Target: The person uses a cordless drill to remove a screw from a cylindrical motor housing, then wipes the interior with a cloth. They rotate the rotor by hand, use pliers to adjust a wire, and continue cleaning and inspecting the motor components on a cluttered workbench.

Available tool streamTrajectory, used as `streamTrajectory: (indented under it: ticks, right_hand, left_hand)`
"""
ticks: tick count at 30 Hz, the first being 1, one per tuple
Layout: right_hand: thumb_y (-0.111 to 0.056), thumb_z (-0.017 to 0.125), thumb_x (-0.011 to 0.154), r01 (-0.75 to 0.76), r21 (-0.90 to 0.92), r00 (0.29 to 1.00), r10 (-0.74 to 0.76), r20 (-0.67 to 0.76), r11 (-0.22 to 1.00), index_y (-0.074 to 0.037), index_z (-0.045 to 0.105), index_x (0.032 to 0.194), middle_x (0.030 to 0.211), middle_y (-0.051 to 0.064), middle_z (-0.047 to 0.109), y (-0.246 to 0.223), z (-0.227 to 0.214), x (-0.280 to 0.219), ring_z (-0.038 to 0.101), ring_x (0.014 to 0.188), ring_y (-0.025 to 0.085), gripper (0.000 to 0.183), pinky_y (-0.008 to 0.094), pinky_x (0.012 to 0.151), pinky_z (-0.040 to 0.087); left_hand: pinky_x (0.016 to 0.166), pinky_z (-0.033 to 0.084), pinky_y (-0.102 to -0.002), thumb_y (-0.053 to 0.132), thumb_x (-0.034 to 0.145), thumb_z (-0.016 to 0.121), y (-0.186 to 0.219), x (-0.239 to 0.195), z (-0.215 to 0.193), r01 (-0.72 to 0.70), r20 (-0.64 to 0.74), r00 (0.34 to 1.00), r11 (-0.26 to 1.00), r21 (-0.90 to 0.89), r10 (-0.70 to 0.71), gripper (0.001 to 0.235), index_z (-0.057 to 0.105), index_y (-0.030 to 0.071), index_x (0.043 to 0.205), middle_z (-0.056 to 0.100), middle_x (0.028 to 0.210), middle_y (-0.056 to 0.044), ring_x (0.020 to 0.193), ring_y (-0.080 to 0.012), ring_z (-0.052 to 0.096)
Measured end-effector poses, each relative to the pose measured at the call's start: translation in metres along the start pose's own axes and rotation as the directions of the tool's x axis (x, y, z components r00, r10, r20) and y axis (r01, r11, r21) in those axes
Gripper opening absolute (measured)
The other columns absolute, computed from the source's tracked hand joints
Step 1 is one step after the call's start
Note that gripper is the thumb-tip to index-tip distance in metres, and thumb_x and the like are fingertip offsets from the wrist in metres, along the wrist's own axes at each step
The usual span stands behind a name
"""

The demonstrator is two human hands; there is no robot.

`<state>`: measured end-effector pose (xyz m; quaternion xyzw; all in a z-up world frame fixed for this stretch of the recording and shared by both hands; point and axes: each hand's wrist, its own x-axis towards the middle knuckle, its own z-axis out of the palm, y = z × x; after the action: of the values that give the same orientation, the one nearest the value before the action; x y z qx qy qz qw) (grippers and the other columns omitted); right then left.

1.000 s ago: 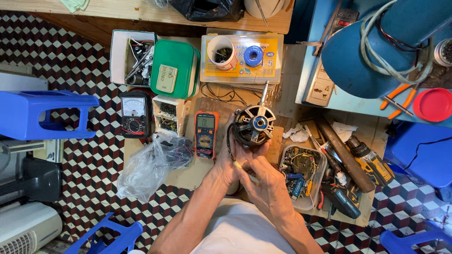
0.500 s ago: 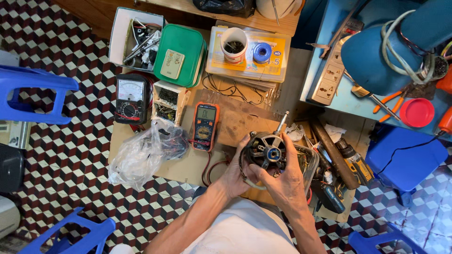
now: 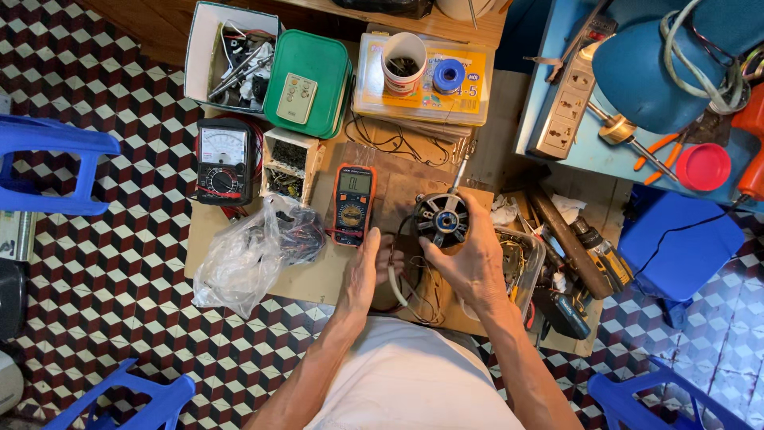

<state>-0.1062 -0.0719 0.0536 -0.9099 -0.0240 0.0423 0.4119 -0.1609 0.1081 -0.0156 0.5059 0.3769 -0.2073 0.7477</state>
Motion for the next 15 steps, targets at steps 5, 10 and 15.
streamTrajectory:
  ticks: [5,10,15]
  right_hand:
    - [-0.02,0.088,0.074,0.007,0.044,0.999,-0.009,0.031,0.999,-0.002,0.037,0.152,0.142,0.024,0.052,0.01,0.007,-0.003,0.055,0.132,0.036,0.095,0.043,0.11,0.046]
    - [-0.019,0.088,0.074,0.086,0.096,0.995,-0.089,0.033,0.992,0.004,0.023,0.157,0.153,0.031,0.04,0.021,-0.002,-0.016,0.042,0.143,0.041,0.108,0.045,0.117,0.035]
    - [-0.021,0.081,0.085,-0.201,0.139,0.967,0.219,-0.128,0.97,-0.001,0.026,0.159,0.156,0.027,0.044,0.034,-0.031,-0.07,0.046,0.146,0.035,0.095,0.042,0.12,0.037]
  left_hand:
    - [0.102,0.053,-0.037,0.031,0.096,0.064,0.024,-0.004,0.005,-0.502,0.12,0.862,0.801,0.325,0.492,0.05,0.057,0.003,0.137,0.065,0.128,-0.015,0.118,-0.0243,0.065]
    - [0.112,0.046,-0.044,0.018,0.091,0.071,0.054,-0.017,0.031,-0.8,0.441,0.56,0.319,0.508,0.701,0.051,0.054,0.002,0.137,0.055,0.142,-0.02,0.132,-0.0349,0.055]
    - [0.11,0.048,-0.043,0.021,0.091,0.073,0.06,-0.016,0.046,-0.828,0.505,0.531,0.288,0.482,0.681,0.046,0.057,0.006,0.132,0.054,0.143,-0.021,0.131,-0.035,0.056]
